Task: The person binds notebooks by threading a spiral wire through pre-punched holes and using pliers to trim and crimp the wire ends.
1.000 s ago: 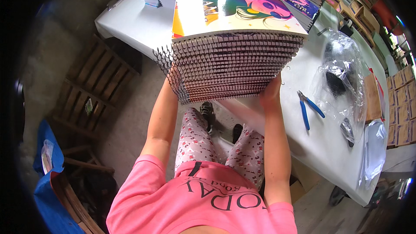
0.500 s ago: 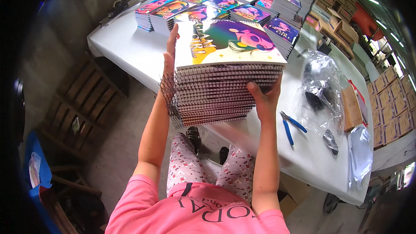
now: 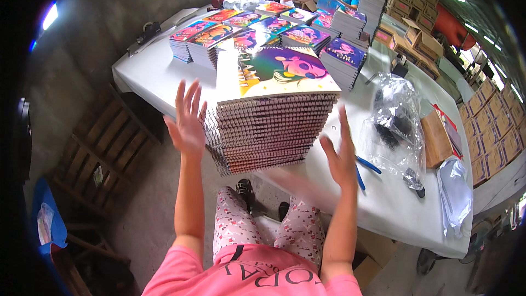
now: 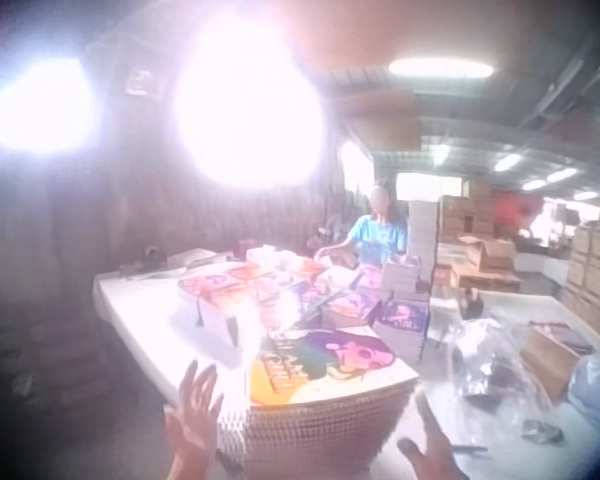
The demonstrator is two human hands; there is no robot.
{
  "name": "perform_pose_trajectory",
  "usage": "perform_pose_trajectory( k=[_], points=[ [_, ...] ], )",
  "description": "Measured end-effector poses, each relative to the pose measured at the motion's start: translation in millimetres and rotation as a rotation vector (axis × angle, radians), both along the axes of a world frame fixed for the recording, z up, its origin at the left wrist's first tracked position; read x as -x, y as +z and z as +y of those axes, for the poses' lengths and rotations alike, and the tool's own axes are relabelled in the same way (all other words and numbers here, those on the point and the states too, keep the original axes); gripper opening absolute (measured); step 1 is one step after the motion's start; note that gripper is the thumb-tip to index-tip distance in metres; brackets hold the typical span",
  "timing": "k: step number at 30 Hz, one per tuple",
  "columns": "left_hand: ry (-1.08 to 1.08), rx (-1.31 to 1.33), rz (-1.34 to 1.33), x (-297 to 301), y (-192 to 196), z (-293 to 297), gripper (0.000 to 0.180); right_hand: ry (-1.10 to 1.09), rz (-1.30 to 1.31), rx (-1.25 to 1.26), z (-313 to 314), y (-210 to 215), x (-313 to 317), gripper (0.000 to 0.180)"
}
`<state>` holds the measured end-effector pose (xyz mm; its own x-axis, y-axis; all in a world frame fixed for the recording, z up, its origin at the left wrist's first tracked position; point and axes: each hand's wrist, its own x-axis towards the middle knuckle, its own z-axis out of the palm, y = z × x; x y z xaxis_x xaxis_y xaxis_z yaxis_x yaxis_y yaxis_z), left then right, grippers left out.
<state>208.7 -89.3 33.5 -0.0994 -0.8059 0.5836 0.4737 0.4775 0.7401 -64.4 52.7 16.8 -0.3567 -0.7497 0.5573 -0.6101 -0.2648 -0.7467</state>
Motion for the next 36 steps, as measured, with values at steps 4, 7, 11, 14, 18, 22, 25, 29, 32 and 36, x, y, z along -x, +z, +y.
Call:
perform_pose_trajectory(
  k=[4,7,11,14,18,22,25,29,32,36],
  points=[
    [0.194,-0.059,-0.198,-18,-54,63,0.108,-0.154,0.226,-0.586,82,-13,36,0.072],
    [0.193,-0.326,-0.334,-15,-95,96,0.098,-0.334,0.448,-0.762,105,-45,49,0.074],
    [0.321,-0.371,-0.421,2,-125,96,0.075,-0.432,0.598,-0.719,116,-64,57,0.069],
    [0.411,-0.235,-0.474,4,-131,84,0.069,-0.495,0.598,-0.611,113,-64,56,0.062],
    [0.536,-0.157,-0.525,15,-122,75,0.076,-0.433,0.543,-0.556,96,-59,65,0.054],
    [0.2,-0.421,-0.286,16,-135,73,0.069,-0.44,0.48,-0.638,89,-69,75,0.042],
    [0.086,-0.497,-0.103,17,-131,81,0.055,-0.542,0.458,-0.651,91,-72,64,0.037],
    [0.193,-0.518,-0.152,17,-128,88,0.04,-0.484,0.569,-0.572,101,-79,45,0.039],
    [0.23,-0.481,-0.209,17,-123,87,0.026,-0.486,0.583,-0.52,100,-84,50,0.043],
    [0.211,-0.521,-0.132,21,-128,85,0.03,-0.546,0.452,-0.43,97,-84,47,0.05]
  ],
)
